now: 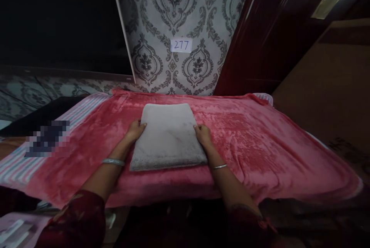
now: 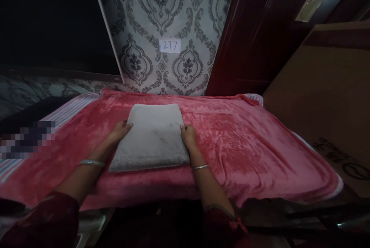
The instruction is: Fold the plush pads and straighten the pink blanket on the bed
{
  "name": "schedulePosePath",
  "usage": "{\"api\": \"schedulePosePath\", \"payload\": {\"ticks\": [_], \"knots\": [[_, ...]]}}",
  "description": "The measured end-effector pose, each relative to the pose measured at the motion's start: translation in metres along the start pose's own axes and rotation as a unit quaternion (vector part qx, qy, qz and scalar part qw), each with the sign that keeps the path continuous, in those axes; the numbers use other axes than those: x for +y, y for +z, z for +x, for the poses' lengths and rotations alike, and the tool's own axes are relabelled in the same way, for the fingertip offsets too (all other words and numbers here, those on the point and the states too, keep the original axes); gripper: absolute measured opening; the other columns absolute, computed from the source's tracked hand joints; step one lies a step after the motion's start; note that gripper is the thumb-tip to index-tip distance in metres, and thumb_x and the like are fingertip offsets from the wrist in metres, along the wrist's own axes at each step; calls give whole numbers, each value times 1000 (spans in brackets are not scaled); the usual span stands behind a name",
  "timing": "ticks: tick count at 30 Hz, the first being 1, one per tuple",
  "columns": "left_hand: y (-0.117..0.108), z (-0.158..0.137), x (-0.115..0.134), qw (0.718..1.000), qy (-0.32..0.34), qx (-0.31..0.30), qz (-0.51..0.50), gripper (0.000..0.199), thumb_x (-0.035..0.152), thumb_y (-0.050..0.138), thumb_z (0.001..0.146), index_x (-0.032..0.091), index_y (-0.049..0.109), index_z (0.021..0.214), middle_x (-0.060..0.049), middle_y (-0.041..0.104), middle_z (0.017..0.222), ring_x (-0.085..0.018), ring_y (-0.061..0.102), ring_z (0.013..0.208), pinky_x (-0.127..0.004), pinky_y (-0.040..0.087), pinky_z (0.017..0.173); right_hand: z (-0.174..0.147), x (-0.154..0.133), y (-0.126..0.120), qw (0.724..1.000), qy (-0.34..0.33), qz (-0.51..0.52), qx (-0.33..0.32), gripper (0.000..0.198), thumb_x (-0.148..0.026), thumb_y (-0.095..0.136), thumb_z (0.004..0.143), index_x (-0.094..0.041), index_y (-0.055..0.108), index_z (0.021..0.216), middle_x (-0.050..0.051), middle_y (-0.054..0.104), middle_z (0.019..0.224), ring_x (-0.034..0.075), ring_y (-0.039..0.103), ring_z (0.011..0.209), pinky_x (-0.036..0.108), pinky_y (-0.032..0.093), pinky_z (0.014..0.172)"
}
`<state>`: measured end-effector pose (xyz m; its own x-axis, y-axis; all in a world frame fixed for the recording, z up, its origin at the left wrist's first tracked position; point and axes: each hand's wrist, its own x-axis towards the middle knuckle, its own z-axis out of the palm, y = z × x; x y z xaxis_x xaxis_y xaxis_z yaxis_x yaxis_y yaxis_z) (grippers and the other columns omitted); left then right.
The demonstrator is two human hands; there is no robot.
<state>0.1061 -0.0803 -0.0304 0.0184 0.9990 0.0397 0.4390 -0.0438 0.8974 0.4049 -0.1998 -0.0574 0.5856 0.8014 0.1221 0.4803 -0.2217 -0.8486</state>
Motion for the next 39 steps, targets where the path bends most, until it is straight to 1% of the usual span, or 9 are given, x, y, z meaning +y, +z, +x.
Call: {"api": "schedulePosePath", "payload": {"ticks": [4,8,11,18,22,26,30,34,39], "knots": [[-8,-17,2,999,-16,-16,-38,33,37,73,69,15,67,93,-9,75,89,-27,71,88,-34,55,74,-7,-1,-9,1000,-1,5,-15,25,-37,55,81,-21,56,62,-2,55,59,15,51,64,25,35,61],[-25,-57,-7,987,-40,-87,-131,56,51,84,58,14,68,96,-9,74,84,-25,70,76,-33,54,66,-28,8,-26,998,2,18,-55,33,-47,55,81,-19,59,63,-2,54,59,15,51,61,26,36,59],[-33,-83,-14,980,-47,-111,-158,67,52,87,56,14,67,107,-11,75,93,-25,71,79,-33,55,67,-49,16,-36,995,-6,28,-91,38,-52,55,81,-18,63,68,-1,58,61,17,53,62,26,38,58],[-25,-93,-27,998,48,-45,-2,71,41,71,73,16,53,137,-10,74,105,-26,71,88,-37,57,76,-71,13,-34,996,-48,-47,-63,25,-33,54,87,-16,71,92,9,73,86,22,65,81,28,44,70],[-26,-91,-35,988,101,-24,111,68,39,62,79,15,50,142,-9,74,96,-25,70,80,-37,55,73,-73,11,-30,992,-36,-108,-51,25,-31,55,90,-15,71,99,13,75,94,24,67,85,29,44,70],[-27,-91,-38,987,99,-36,125,68,44,59,81,14,50,142,-10,74,95,-25,69,78,-38,56,72,-76,14,-34,994,-38,-90,-58,28,-33,54,92,-14,71,103,13,76,96,24,69,87,30,47,72],[-26,-98,-38,991,89,-51,86,77,48,65,80,15,45,146,-15,72,118,-30,71,100,-42,59,83,-87,22,-39,994,-53,-66,-67,39,-37,59,90,-16,67,121,12,76,105,26,71,91,32,52,77],[-24,-106,-40,981,146,-31,122,78,44,69,78,18,45,148,-16,59,145,-33,61,128,-47,52,104,-97,28,-37,991,-70,-111,-38,50,-36,60,89,-17,61,135,13,76,106,30,71,93,36,53,78],[-26,-103,-41,975,163,-54,139,73,41,66,80,18,47,147,-15,57,147,-32,59,131,-47,49,109,-98,29,-35,992,-73,-95,-30,52,-38,59,88,-17,60,136,14,75,105,30,70,92,39,53,79]]}}
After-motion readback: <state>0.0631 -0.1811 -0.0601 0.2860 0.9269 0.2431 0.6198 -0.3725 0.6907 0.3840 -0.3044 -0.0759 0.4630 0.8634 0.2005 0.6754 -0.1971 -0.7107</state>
